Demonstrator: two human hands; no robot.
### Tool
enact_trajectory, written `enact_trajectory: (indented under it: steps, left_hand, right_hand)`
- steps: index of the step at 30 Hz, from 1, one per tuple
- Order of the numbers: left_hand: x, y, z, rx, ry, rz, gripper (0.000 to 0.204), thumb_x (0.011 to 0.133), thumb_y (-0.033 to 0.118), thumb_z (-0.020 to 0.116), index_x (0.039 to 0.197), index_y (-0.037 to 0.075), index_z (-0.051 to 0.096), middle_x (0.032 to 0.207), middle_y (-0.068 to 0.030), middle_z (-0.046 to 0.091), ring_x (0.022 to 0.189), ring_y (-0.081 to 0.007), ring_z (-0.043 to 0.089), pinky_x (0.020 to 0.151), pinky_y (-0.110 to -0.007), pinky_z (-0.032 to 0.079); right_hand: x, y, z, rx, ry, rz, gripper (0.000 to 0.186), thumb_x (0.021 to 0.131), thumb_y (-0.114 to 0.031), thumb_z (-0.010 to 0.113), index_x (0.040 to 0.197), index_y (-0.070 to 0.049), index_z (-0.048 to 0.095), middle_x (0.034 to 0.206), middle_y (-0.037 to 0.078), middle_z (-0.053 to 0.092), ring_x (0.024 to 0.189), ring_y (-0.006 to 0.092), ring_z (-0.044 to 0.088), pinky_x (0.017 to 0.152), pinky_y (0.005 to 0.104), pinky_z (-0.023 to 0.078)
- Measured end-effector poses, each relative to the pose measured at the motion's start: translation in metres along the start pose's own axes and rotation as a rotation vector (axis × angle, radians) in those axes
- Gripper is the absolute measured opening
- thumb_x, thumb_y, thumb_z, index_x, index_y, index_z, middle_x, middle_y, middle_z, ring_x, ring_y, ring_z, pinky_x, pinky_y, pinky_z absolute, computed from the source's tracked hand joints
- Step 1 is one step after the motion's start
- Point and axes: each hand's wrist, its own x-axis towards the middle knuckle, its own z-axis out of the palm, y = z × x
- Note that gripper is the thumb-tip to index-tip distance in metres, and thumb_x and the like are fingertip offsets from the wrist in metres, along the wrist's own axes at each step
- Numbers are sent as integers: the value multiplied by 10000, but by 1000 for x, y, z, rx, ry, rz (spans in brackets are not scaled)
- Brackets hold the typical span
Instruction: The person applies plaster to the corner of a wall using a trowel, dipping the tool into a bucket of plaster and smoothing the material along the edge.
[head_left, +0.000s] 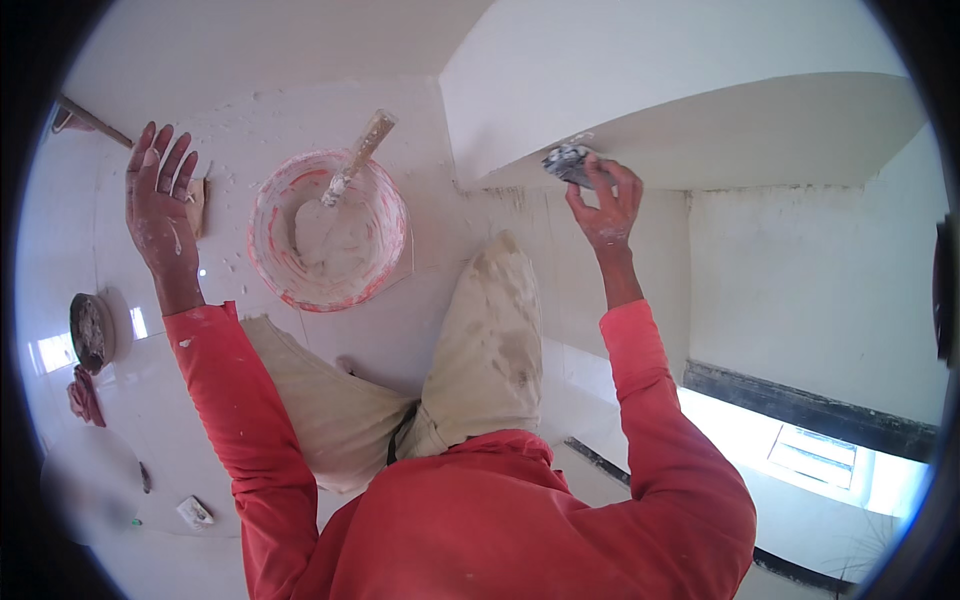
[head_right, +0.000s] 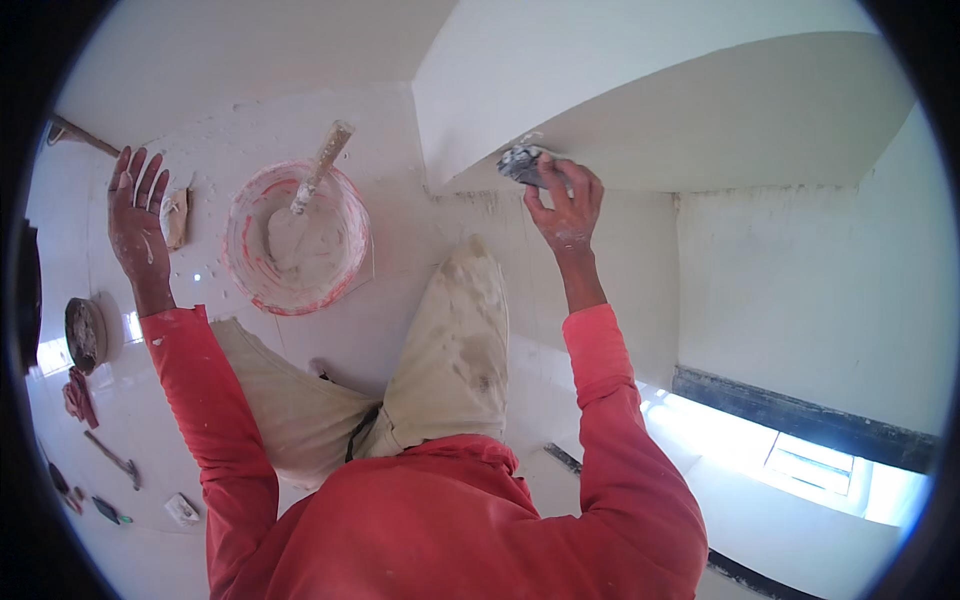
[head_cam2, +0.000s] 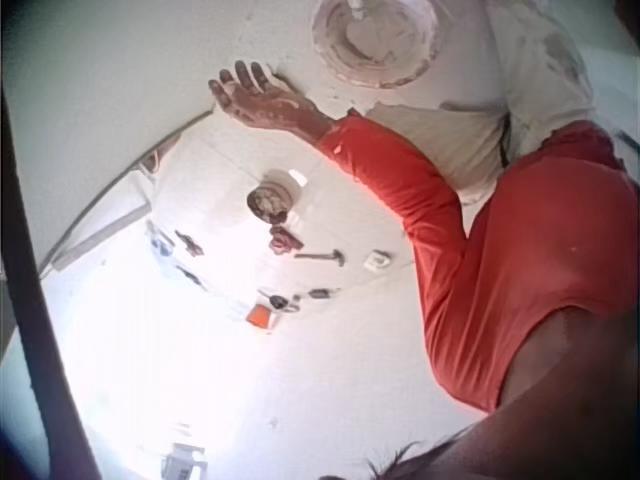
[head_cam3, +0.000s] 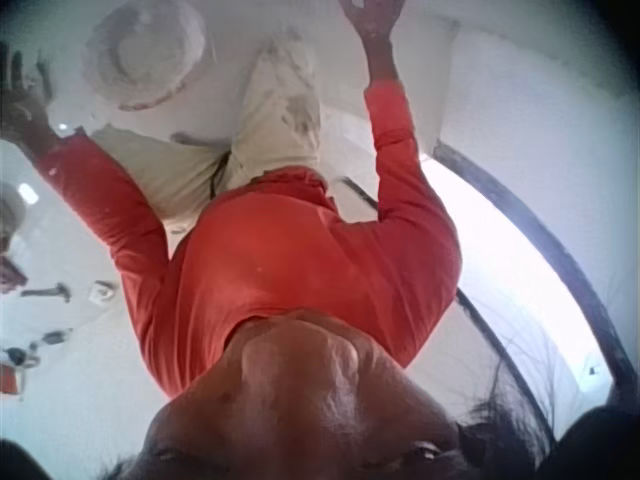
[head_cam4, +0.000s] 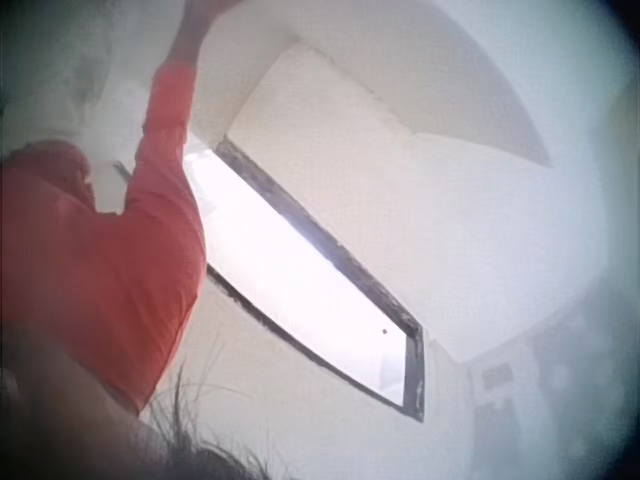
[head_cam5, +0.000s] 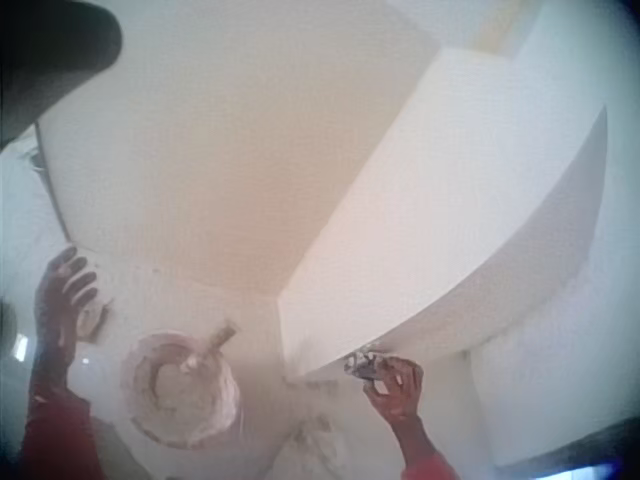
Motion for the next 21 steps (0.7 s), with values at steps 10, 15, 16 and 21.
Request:
enact_trajectory:
  steps: [10, 15, 16, 21]
  left_hand:
    - [1, -5, 7, 41, -27, -7, 541, 1018, 296, 487, 1459, 0, 391, 1445, -193, 470, 1329, -316, 487, 1129, -428, 364]
    - [3, -6, 8, 57, -48, 11, 544, 1018, 304, 494, 1458, 0, 393, 1446, -189, 472, 1322, -313, 494, 1122, -425, 374]
    - [2, -7, 7, 66, -60, 25, 544, 1018, 305, 495, 1458, 0, 393, 1445, -188, 473, 1321, -313, 496, 1121, -424, 377]
    - [2, -7, 7, 70, -50, 11, 555, 1016, 313, 506, 1457, -3, 392, 1441, -188, 477, 1317, -312, 501, 1114, -422, 387]
  right_hand:
    - [26, -3, -12, 195, 73, 67, 623, 657, -79, 799, 1263, -89, 653, 1197, 78, 567, 1107, 263, 561, 965, 409, 474]
    - [6, 0, -9, 125, -148, -35, 622, 663, -80, 797, 1266, -91, 646, 1176, 83, 568, 1095, 277, 565, 954, 411, 477]
    - [5, -4, -10, 136, -162, -29, 616, 665, -84, 797, 1262, -98, 648, 1170, 81, 568, 1086, 278, 567, 948, 413, 477]
    - [20, -8, 3, 87, 45, -35, 568, 674, -108, 779, 1228, -173, 673, 1166, 11, 567, 1053, 244, 556, 880, 396, 476]
